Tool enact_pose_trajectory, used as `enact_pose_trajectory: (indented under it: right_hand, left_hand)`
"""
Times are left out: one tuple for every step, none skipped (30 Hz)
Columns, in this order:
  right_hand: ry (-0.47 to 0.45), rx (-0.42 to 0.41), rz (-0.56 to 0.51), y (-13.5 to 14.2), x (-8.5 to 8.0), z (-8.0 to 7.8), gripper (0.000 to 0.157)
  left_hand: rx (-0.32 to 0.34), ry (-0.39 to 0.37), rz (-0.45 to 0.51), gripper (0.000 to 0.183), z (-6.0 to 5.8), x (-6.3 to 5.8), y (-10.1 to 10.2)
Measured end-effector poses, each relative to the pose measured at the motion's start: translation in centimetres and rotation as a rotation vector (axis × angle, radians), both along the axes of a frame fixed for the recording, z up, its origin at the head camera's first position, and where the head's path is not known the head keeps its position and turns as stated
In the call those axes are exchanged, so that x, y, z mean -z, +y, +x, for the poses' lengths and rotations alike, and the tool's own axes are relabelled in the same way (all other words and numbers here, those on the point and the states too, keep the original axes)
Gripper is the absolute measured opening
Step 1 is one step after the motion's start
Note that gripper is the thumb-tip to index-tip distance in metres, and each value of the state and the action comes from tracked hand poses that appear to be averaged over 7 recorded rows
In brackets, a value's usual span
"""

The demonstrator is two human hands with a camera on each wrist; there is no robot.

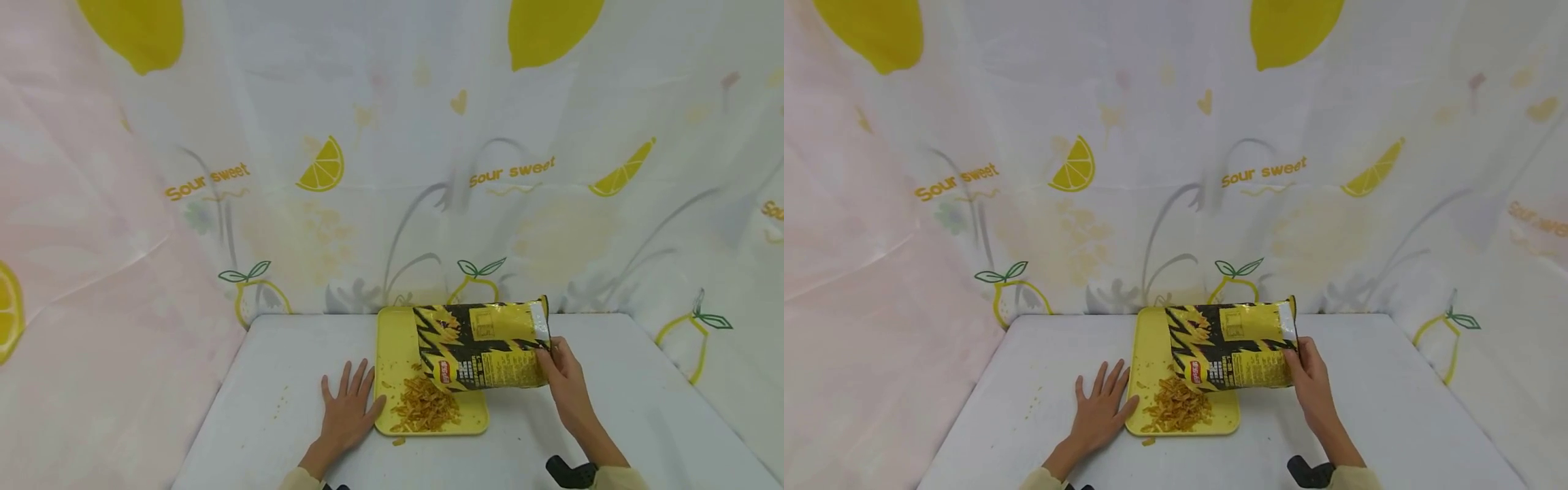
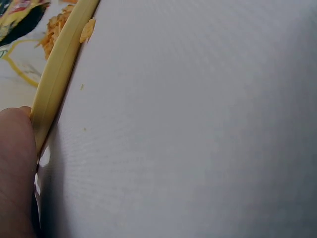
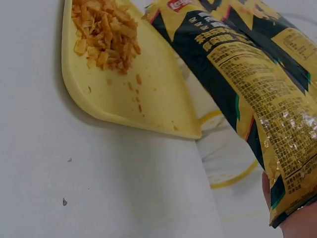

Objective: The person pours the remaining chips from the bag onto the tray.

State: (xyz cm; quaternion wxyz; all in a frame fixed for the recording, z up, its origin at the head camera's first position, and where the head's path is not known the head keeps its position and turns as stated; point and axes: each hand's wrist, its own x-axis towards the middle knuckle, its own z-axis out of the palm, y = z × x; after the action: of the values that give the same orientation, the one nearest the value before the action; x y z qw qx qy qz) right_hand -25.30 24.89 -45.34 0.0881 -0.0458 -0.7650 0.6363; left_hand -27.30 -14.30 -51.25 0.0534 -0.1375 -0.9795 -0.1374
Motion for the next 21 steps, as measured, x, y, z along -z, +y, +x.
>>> enact_pose_trajectory:
  right_hand:
    - [-0.006,0.007,-0.012,0.02,0.03,0.06,0.032]
    - [-0.009,0.015,-0.026,0.04,0.06,0.11,0.031]
    - [-0.008,0.02,-0.025,0.06,0.08,0.13,0.031]
    - [-0.003,0.019,-0.02,0.07,0.1,0.15,0.032]
    - [-0.001,0.019,-0.016,0.09,0.11,0.15,0.032]
    - [0.001,0.017,-0.014,0.1,0.1,0.18,0.033]
    - [0.003,0.015,-0.021,0.14,0.08,0.2,0.032]
    - [0.005,0.012,-0.036,0.18,0.05,0.22,0.031]
    - [0.003,0.014,-0.056,0.23,0.01,0.25,0.03]
    - [0.001,0.019,-0.064,0.25,-0.02,0.27,0.03]
    - [0.001,0.023,-0.067,0.25,-0.05,0.28,0.029]
    - [0.002,0.022,-0.064,0.28,-0.05,0.28,0.029]
    - [0.002,0.023,-0.054,0.3,-0.04,0.27,0.029]
    - [0.004,0.026,-0.039,0.33,0.01,0.28,0.03]
    - [0.001,0.028,-0.031,0.35,0.04,0.28,0.03]
    - [-0.003,0.029,-0.028,0.37,0.06,0.28,0.029]
    - [-0.009,0.029,-0.054,0.43,0.07,0.3,0.029]
    - [-0.019,0.035,-0.078,0.5,0.08,0.34,0.028]
    - [-0.023,0.038,-0.092,0.55,0.09,0.37,0.028]
    - [-0.027,0.039,-0.096,0.58,0.08,0.37,0.028]
    - [-0.029,0.037,-0.093,0.6,0.07,0.35,0.029]
  left_hand:
    - [0.003,0.004,0.005,0.067,0.01,0.03,0.01]
    - [0.006,0.005,0.01,0.067,0.04,0.02,0.02]
    - [0.006,0.002,0.011,0.067,0.07,0.0,0.03]
    - [0.005,-0.002,0.013,0.067,0.08,-0.01,0.03]
    - [0.003,-0.01,0.012,0.067,0.08,-0.08,0.04]
    - [-0.002,-0.022,0.008,0.067,0.11,-0.17,0.07]
    - [-0.005,-0.031,0.004,0.067,0.11,-0.27,0.09]
    - [-0.007,-0.042,0.0,0.067,0.15,-0.45,0.11]
    - [-0.008,-0.048,-0.003,0.067,0.17,-0.52,0.1]
    - [-0.008,-0.042,-0.001,0.067,0.18,-0.49,0.1]
    - [-0.007,-0.04,-0.001,0.067,0.21,-0.53,0.1]
    - [-0.007,-0.042,0.001,0.067,0.24,-0.57,0.1]
    - [-0.007,-0.042,0.003,0.066,0.27,-0.59,0.08]
    - [-0.008,-0.044,0.007,0.066,0.31,-0.61,0.08]
    - [-0.009,-0.046,0.01,0.066,0.3,-0.57,0.06]
    - [-0.01,-0.047,0.012,0.066,0.3,-0.57,0.06]
    - [-0.009,-0.056,0.013,0.067,0.3,-0.64,0.05]
    - [-0.007,-0.056,0.016,0.067,0.27,-0.65,0.04]
    - [-0.008,-0.053,0.015,0.066,0.24,-0.59,0.04]
    - [-0.008,-0.048,0.014,0.066,0.19,-0.5,0.04]
    - [-0.007,-0.036,0.014,0.066,0.13,-0.32,0.01]
